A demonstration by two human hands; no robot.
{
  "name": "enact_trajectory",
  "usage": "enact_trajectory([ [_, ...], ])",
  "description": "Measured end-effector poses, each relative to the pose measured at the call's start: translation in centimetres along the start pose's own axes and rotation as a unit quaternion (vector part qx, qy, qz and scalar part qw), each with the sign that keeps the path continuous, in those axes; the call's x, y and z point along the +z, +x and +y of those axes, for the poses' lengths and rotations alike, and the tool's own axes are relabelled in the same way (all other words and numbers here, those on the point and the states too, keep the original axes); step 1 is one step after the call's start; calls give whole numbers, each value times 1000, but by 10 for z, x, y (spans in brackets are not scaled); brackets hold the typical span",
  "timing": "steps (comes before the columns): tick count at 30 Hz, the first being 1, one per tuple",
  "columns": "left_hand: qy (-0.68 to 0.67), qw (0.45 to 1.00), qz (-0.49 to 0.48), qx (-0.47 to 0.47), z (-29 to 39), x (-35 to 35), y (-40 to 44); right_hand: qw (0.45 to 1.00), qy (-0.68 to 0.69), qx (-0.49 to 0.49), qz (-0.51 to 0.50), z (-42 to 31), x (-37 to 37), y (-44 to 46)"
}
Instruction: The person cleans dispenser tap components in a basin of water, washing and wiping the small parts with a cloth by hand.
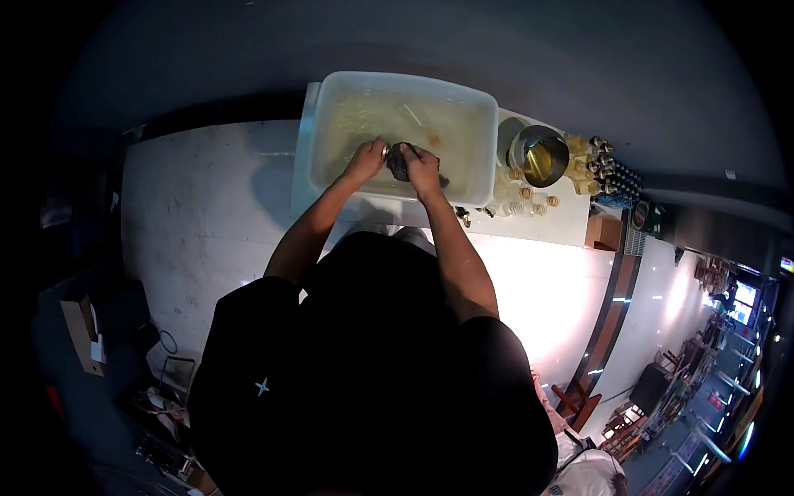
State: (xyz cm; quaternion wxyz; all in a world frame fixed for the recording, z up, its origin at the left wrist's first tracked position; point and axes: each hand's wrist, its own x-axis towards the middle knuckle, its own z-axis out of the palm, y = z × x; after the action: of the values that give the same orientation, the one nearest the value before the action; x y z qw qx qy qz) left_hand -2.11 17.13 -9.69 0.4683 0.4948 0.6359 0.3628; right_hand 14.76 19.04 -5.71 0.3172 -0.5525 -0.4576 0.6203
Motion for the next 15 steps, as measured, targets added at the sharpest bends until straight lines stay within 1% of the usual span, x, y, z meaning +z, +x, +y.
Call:
enact_trajectory([
  [2, 118, 988, 48, 85, -28, 7, 7, 990, -132, -38, 33, -19, 4, -15],
  [3, 152, 985, 61, 57, -23, 4, 4, 977, -197, -58, 50, -27, 6, -19],
  [5, 219, 972, 83, 2, 3, 2, -10, 971, -225, -34, 73, -6, -2, -12],
  [8, 332, 936, -11, -115, 31, 4, -29, 965, -247, -18, 85, 3, -10, -11],
  [11, 429, 887, -135, -104, 4, 14, -20, 971, -222, -13, 83, 7, -16, -13],
  [14, 413, 894, -164, -44, -24, 19, -12, 974, -214, -11, 75, -3, -13, -17],
  [15, 377, 909, -168, -50, -20, 17, -9, 973, -218, -9, 72, -7, -11, -19],
])
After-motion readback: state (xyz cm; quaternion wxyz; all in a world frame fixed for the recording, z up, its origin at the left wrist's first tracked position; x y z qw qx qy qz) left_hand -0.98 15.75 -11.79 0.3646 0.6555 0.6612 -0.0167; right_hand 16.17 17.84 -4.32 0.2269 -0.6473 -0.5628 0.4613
